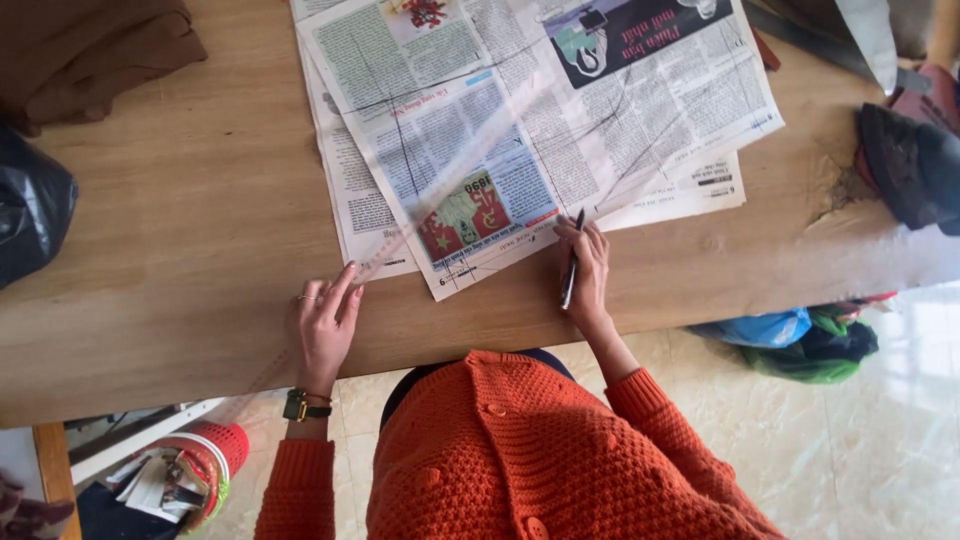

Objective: Drawing pattern lines on a newspaper using a ruler and a pen for garment construction.

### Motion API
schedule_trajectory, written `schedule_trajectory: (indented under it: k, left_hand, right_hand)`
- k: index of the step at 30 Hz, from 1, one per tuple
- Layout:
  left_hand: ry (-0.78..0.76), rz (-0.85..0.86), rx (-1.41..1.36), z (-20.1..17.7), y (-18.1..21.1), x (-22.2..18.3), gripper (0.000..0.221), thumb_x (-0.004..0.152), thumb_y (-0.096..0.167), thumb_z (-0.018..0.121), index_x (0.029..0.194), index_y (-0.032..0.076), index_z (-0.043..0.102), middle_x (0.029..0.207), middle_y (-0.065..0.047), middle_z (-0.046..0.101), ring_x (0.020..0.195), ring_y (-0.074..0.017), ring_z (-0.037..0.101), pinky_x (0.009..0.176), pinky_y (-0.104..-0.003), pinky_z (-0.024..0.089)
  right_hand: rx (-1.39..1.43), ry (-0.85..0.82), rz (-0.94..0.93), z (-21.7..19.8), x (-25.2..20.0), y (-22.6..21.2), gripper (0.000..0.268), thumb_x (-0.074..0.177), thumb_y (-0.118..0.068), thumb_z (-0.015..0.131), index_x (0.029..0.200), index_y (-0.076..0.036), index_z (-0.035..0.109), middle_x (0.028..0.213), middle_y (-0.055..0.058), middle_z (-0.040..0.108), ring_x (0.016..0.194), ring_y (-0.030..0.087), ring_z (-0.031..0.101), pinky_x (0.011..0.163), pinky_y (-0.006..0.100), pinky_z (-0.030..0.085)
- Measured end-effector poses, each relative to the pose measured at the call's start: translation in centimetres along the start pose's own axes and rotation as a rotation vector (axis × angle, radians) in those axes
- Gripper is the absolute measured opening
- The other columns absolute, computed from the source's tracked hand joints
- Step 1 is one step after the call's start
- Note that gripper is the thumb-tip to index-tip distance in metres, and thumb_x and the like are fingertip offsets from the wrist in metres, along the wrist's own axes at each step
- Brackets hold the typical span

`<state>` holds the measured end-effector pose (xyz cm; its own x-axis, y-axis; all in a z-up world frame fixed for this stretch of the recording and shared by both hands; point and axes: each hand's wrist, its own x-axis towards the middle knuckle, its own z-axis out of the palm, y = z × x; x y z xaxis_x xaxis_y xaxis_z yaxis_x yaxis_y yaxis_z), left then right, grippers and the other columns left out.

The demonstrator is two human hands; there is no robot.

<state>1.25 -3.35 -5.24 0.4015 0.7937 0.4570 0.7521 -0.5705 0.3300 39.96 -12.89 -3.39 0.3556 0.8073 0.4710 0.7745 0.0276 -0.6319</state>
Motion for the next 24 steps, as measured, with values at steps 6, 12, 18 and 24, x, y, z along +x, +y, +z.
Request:
schedule_trajectory:
  k: [6,12,18,24]
  left_hand:
    - [0.045,-0.438,-0.347,-0.8,7.1,1.5,0.044,0.097,0.019,0.07,0.14,0.024,0.066,0.098,-0.004,0.059,0.086,-0.0231,0.063,0.075,-0.036,0.052]
    - [0.045,-0.631,-0.645,0.0,11.2,4.2,0.048,0.1,0.022,0.067,0.147,0.02,0.058,0.099,-0.009,0.056,0.085,-0.0208,0.055,0.075,-0.034,0.049]
    - [0.266,-0.667,-1.018,1.2,11.0,6.6,0.05,0.108,0.02,0.055,0.155,0.009,0.042,0.162,-0.016,0.036,0.147,-0.0301,0.037,0.117,-0.05,0.03]
    - [0.606,-0.521,-1.114,-2.1,14.9,12.8,0.018,0.11,0.021,0.044,0.123,0.012,0.034,0.111,-0.005,0.047,0.081,-0.0111,0.053,0.073,-0.027,0.05]
  right_hand:
    - [-0.154,-0.17,-0.126,0.3,-0.5,0.5,0.006,0.101,-0.017,0.067,0.1,-0.011,0.065,0.137,0.013,0.068,0.126,0.035,0.062,0.12,0.058,0.026]
    - [0.209,-0.397,-0.229,2.9,0.5,-3.1,0.012,0.096,-0.021,0.071,0.102,-0.011,0.072,0.116,0.019,0.075,0.112,0.04,0.069,0.106,0.056,0.048]
    - [0.45,-0.527,-0.108,1.9,2.0,-4.9,0.022,0.104,-0.029,0.056,0.101,-0.009,0.064,0.134,0.018,0.069,0.123,0.047,0.061,0.105,0.061,0.046]
    - [0.647,-0.653,0.065,-0.1,3.9,-9.5,0.024,0.101,-0.038,0.059,0.1,-0.014,0.063,0.134,0.016,0.07,0.123,0.042,0.065,0.102,0.053,0.05]
